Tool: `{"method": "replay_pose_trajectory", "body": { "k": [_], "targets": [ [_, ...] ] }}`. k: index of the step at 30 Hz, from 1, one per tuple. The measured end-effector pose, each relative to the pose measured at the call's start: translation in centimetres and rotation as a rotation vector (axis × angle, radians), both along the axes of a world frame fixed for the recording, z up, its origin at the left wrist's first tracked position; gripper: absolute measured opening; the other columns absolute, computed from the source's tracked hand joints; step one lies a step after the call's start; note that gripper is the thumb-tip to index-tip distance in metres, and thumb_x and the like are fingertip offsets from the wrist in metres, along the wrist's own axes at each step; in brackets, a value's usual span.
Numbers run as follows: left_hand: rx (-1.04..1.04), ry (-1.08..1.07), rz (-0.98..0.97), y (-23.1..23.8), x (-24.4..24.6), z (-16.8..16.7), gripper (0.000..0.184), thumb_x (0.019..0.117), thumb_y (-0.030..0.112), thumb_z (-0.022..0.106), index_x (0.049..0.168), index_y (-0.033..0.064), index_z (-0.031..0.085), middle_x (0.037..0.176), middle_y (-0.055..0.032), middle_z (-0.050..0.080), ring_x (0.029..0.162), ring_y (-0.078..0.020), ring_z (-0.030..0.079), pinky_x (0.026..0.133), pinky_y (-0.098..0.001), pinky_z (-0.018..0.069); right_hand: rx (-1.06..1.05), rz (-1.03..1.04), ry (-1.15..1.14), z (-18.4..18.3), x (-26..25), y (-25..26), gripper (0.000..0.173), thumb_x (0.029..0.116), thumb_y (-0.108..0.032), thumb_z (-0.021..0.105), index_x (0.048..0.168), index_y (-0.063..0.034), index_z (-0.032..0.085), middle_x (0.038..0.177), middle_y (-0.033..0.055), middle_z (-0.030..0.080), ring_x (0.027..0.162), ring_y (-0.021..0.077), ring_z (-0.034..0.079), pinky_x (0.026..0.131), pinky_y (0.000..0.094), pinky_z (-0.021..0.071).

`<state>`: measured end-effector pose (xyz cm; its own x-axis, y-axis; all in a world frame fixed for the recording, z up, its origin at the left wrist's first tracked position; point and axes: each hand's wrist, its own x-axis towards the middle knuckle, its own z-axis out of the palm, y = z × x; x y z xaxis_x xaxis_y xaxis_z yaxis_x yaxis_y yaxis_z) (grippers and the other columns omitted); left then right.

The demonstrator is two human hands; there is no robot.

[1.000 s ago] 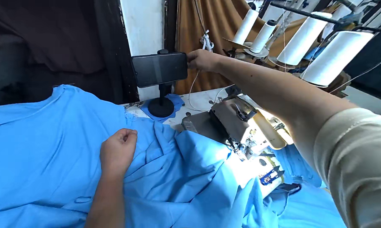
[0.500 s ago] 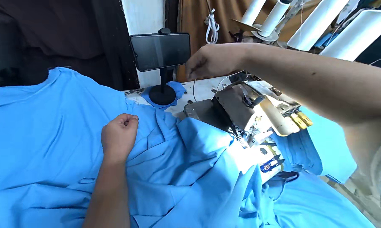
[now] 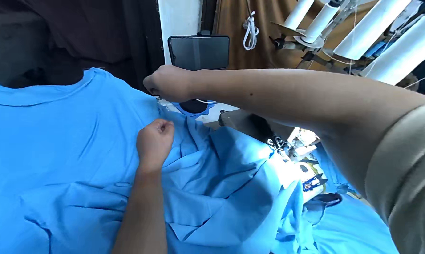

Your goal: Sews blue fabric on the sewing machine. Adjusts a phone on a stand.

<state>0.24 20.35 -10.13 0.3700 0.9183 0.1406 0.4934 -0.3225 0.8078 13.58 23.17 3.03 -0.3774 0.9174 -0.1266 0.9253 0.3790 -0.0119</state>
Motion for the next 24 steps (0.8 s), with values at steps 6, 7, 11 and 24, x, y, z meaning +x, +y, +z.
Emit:
{"method": "replay_pose_trajectory", "body": {
  "k": [6, 7, 11, 24],
  "targets": [
    [0.041, 0.093, -0.013, -0.1, -0.2, -0.6, 0.033, 0.1079, 0.026, 0.049, 0.1, 0.0027, 0.071, 0.083, -0.0165, 0.068, 0.076, -0.0325, 0.064, 0.068, -0.0561, 0.0481, -0.071, -0.14, 0.017, -4.0, -1.8, 3.5, 0.031, 0.1055, -0.002, 0.045, 0.133, 0.0034, 0.06, 0.133, 0.0238, 0.062, 0.129, 0.0388, 0.057, 0.107, 0.0543, 0.0436],
    [-0.007, 0.147, -0.037, -0.4, -0.7, -0.3, 0.035, 0.1092, 0.028, 0.048, 0.109, 0.002, 0.072, 0.093, -0.0185, 0.07, 0.086, -0.0347, 0.067, 0.079, -0.0584, 0.0501, -0.073, -0.171, 0.029, -4.8, -1.8, 4.2, 0.031, 0.1046, 0.0, 0.046, 0.132, 0.0038, 0.06, 0.133, 0.0239, 0.061, 0.129, 0.0388, 0.056, 0.107, 0.0544, 0.0437],
    [-0.01, 0.115, -0.052, -0.4, 0.0, 0.1, 0.027, 0.1043, 0.018, 0.057, 0.095, -0.0035, 0.069, 0.082, -0.0216, 0.067, 0.077, -0.037, 0.064, 0.07, -0.0563, 0.0501, 0.024, -0.408, 0.132, -7.2, -1.5, 5.7, 0.033, 0.1061, -0.005, 0.045, 0.136, 0.0014, 0.056, 0.132, 0.0243, 0.062, 0.127, 0.0408, 0.059, 0.102, 0.0578, 0.048],
    [-0.034, 0.145, -0.066, 0.0, 0.2, 1.6, 0.028, 0.1066, 0.026, 0.055, 0.103, 0.0047, 0.073, 0.091, -0.016, 0.071, 0.089, -0.0333, 0.067, 0.08, -0.0599, 0.0485, -0.112, -0.44, 0.139, -12.1, 2.5, 8.2, 0.027, 0.0998, -0.005, 0.057, 0.123, 0.0076, 0.065, 0.127, 0.029, 0.063, 0.124, 0.0448, 0.058, 0.102, 0.0628, 0.0453]
  ]
}}
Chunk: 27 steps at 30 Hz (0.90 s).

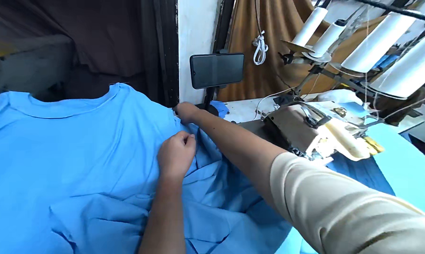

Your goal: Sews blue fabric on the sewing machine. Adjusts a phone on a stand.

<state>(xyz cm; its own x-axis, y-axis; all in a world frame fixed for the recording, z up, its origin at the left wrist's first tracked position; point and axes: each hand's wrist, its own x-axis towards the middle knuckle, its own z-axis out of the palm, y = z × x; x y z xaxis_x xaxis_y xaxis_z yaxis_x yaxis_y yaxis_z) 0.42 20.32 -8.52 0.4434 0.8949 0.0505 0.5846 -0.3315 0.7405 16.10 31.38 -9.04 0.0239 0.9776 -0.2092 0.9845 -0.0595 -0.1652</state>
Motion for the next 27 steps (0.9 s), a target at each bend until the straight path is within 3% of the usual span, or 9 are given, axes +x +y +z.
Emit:
{"method": "replay_pose_trajectory", "body": {
  "k": [2, 6, 11, 14, 16, 18, 20, 24, 27],
  "targets": [
    [0.035, -0.06, 0.017, 0.1, -0.1, -0.3, 0.027, 0.1064, 0.023, 0.055, 0.101, 0.0035, 0.073, 0.086, -0.0155, 0.069, 0.082, -0.0321, 0.066, 0.075, -0.0583, 0.0489, -0.006, -0.007, -0.036, 2.3, -0.7, -1.3, 0.026, 0.1001, -0.004, 0.057, 0.122, 0.0079, 0.065, 0.129, 0.0289, 0.062, 0.126, 0.0447, 0.057, 0.102, 0.0629, 0.0452],
    [-0.028, -0.197, 0.065, 0.4, -0.4, -1.0, 0.028, 0.1077, 0.022, 0.053, 0.109, -0.0002, 0.07, 0.094, -0.0178, 0.07, 0.082, -0.0295, 0.068, 0.078, -0.053, 0.0547, 0.016, 0.065, -0.075, 6.5, -3.0, -5.0, 0.022, 0.099, -0.003, 0.058, 0.116, 0.0085, 0.066, 0.126, 0.0279, 0.063, 0.123, 0.0439, 0.059, 0.099, 0.0635, 0.0475],
    [-0.119, -0.431, 0.194, 0.1, -0.3, -1.4, 0.029, 0.1085, 0.022, 0.051, 0.12, -0.0018, 0.062, 0.1, -0.0168, 0.066, 0.078, -0.0209, 0.067, 0.073, -0.0393, 0.058, 0.173, 0.119, -0.045, 16.0, -3.1, -9.0, 0.021, 0.1029, -0.008, 0.054, 0.114, 0.0047, 0.066, 0.118, 0.0222, 0.065, 0.108, 0.0348, 0.064, 0.088, 0.054, 0.0516],
    [-0.187, -0.453, 0.199, -0.9, 0.3, 1.8, 0.039, 0.1094, 0.031, 0.048, 0.136, 0.0016, 0.052, 0.119, -0.0196, 0.061, 0.097, -0.027, 0.066, 0.082, -0.0462, 0.0555, 0.392, 0.072, -0.106, 19.4, 1.6, -9.2, 0.026, 0.1035, -0.007, 0.05, 0.12, 0.0039, 0.066, 0.124, 0.0234, 0.065, 0.121, 0.0381, 0.061, 0.101, 0.0562, 0.0468],
    [-0.147, -0.432, 0.162, -0.6, 1.1, 5.1, 0.051, 0.1077, 0.04, 0.048, 0.143, 0.0032, 0.047, 0.133, -0.0232, 0.058, 0.115, -0.0346, 0.062, 0.092, -0.0557, 0.0513, 0.434, 0.03, -0.185, 19.6, 5.0, -8.9, 0.026, 0.1029, -0.006, 0.05, 0.122, 0.0037, 0.065, 0.126, 0.0254, 0.064, 0.124, 0.0416, 0.059, 0.103, 0.0588, 0.0448],
    [-0.096, -0.43, 0.166, 0.9, 2.6, 8.3, 0.06, 0.1055, 0.05, 0.047, 0.145, 0.0043, 0.045, 0.136, -0.0244, 0.055, 0.12, -0.0382, 0.058, 0.094, -0.0599, 0.0492, 0.382, 0.009, -0.207, 18.9, 7.4, -8.4, 0.031, 0.1052, -0.009, 0.047, 0.13, 0.0006, 0.063, 0.131, 0.0251, 0.062, 0.129, 0.0419, 0.056, 0.107, 0.0598, 0.0423],
    [-0.126, -0.437, 0.196, 2.9, 4.8, 10.7, 0.07, 0.1036, 0.06, 0.043, 0.147, 0.0056, 0.043, 0.14, -0.0246, 0.053, 0.122, -0.0402, 0.057, 0.094, -0.0631, 0.0471, 0.343, 0.042, -0.199, 18.5, 8.6, -7.8, 0.032, 0.1071, -0.009, 0.043, 0.131, 0.0001, 0.063, 0.132, 0.0245, 0.062, 0.129, 0.0415, 0.056, 0.107, 0.0595, 0.0417],
    [-0.438, -0.512, 0.22, 6.8, 9.1, 11.7, 0.087, 0.0971, 0.076, 0.035, 0.152, 0.0089, 0.039, 0.15, -0.0252, 0.044, 0.133, -0.0438, 0.049, 0.1, -0.0654, 0.044, 0.353, 0.036, -0.138, 18.4, 9.2, -7.2, 0.03, 0.1059, -0.005, 0.044, 0.126, 0.0008, 0.065, 0.129, 0.0231, 0.063, 0.128, 0.039, 0.057, 0.107, 0.0566, 0.0428],
    [-0.617, -0.581, 0.196, 8.6, 11.1, 11.8, 0.085, 0.0951, 0.078, 0.035, 0.154, 0.0164, 0.035, 0.15, -0.0218, 0.046, 0.131, -0.0412, 0.053, 0.098, -0.0631, 0.0489, 0.372, 0.027, -0.081, 18.3, 9.8, -6.8, 0.03, 0.1057, -0.006, 0.046, 0.124, -0.0003, 0.068, 0.128, 0.0214, 0.065, 0.126, 0.0366, 0.058, 0.107, 0.0544, 0.0435]
  ]
}}
